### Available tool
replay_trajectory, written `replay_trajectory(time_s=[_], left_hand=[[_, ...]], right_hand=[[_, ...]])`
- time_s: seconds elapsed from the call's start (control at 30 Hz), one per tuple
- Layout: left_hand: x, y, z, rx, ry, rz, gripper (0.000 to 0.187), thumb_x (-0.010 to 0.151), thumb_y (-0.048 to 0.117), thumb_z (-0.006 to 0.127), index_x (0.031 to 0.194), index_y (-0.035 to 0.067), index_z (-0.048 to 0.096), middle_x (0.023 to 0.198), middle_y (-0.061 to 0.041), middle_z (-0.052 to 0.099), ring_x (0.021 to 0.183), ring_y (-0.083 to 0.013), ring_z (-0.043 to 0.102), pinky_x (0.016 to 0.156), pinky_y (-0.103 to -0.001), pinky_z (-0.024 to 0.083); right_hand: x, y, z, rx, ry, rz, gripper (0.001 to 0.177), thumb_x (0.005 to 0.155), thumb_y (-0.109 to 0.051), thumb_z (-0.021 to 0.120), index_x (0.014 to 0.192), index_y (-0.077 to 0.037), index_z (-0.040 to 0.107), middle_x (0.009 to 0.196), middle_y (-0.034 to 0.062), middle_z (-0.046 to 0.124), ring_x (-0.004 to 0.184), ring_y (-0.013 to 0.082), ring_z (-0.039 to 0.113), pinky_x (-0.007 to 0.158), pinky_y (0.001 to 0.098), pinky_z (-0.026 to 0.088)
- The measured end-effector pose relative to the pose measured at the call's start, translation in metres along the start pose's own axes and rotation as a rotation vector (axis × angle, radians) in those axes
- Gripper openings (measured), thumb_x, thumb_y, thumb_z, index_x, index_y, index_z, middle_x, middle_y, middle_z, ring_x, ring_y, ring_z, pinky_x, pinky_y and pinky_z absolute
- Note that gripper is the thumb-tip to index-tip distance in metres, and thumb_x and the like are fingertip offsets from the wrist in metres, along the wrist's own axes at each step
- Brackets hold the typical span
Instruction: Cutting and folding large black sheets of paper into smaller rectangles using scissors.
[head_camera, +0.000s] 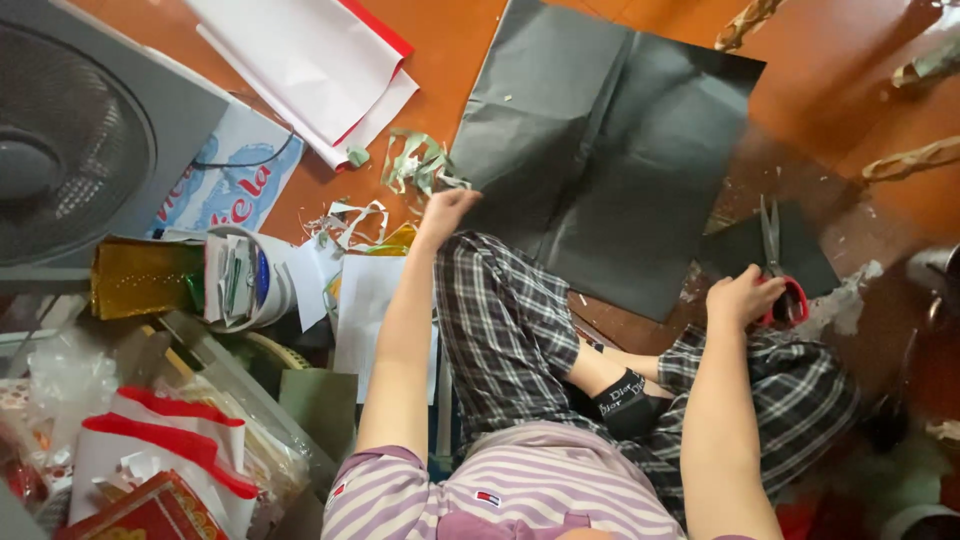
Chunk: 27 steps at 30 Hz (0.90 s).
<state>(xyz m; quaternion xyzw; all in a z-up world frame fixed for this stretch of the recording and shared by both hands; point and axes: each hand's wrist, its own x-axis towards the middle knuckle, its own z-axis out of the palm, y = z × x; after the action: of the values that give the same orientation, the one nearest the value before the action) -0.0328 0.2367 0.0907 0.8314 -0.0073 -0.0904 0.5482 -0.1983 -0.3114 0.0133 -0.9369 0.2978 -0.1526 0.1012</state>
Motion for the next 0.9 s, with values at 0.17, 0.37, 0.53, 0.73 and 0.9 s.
replay_trajectory(time_s=[0.17, 0.37, 0.53, 0.73, 0.9], left_hand=[[0.009, -0.048, -0.046, 0.082, 0.581, -0.251, 0.026, 0.091, 0.045, 0.070, 0.097, 0.023, 0.082, 0.094, -0.003, 0.078, 0.098, -0.0184, 0.072, 0.090, -0.036, 0.053], [-0.027, -0.049, -0.137, 0.312, 0.999, -0.403, 0.024, 0.086, 0.030, 0.071, 0.107, 0.023, 0.079, 0.100, -0.003, 0.078, 0.103, -0.0227, 0.073, 0.094, -0.035, 0.054], [-0.071, -0.053, -0.178, 0.582, 0.953, -0.412, 0.050, 0.087, 0.017, 0.075, 0.132, 0.003, 0.058, 0.119, -0.026, 0.070, 0.112, -0.0445, 0.067, 0.097, -0.057, 0.051], [-0.070, -0.041, -0.202, 0.957, 0.520, -0.658, 0.023, 0.094, 0.044, 0.069, 0.105, 0.027, 0.081, 0.094, -0.005, 0.078, 0.097, -0.0328, 0.074, 0.077, -0.050, 0.058], [-0.041, -0.030, -0.169, 1.017, 0.615, -0.397, 0.010, 0.091, 0.013, 0.060, 0.096, 0.012, 0.068, 0.077, -0.023, 0.070, 0.083, -0.0435, 0.075, 0.070, -0.051, 0.058]], right_hand=[[-0.003, -0.018, -0.013, -0.049, 0.005, 0.049, 0.051, 0.082, 0.000, 0.087, 0.122, 0.005, 0.056, 0.134, 0.0490, 0.042, 0.129, 0.0624, 0.043, 0.098, 0.0681, 0.044], [-0.001, -0.017, -0.008, -0.043, -0.055, 0.129, 0.050, 0.086, -0.003, 0.084, 0.125, 0.003, 0.053, 0.141, 0.0471, 0.037, 0.136, 0.0604, 0.037, 0.102, 0.0682, 0.041], [0.003, -0.032, -0.028, 0.099, -0.123, 0.222, 0.044, 0.091, -0.008, 0.077, 0.131, 0.000, 0.060, 0.149, 0.0393, 0.034, 0.140, 0.0564, 0.035, 0.105, 0.0699, 0.036], [-0.009, -0.057, -0.017, 0.317, 0.092, -0.178, 0.024, 0.085, -0.003, 0.073, 0.109, -0.007, 0.071, 0.102, 0.0148, 0.061, 0.100, 0.0379, 0.064, 0.090, 0.0446, 0.051], [-0.031, -0.075, -0.021, 0.342, -0.278, 0.045, 0.035, 0.091, -0.014, 0.071, 0.123, 0.000, 0.067, 0.096, 0.0190, 0.063, 0.094, 0.0433, 0.068, 0.086, 0.0508, 0.054]])
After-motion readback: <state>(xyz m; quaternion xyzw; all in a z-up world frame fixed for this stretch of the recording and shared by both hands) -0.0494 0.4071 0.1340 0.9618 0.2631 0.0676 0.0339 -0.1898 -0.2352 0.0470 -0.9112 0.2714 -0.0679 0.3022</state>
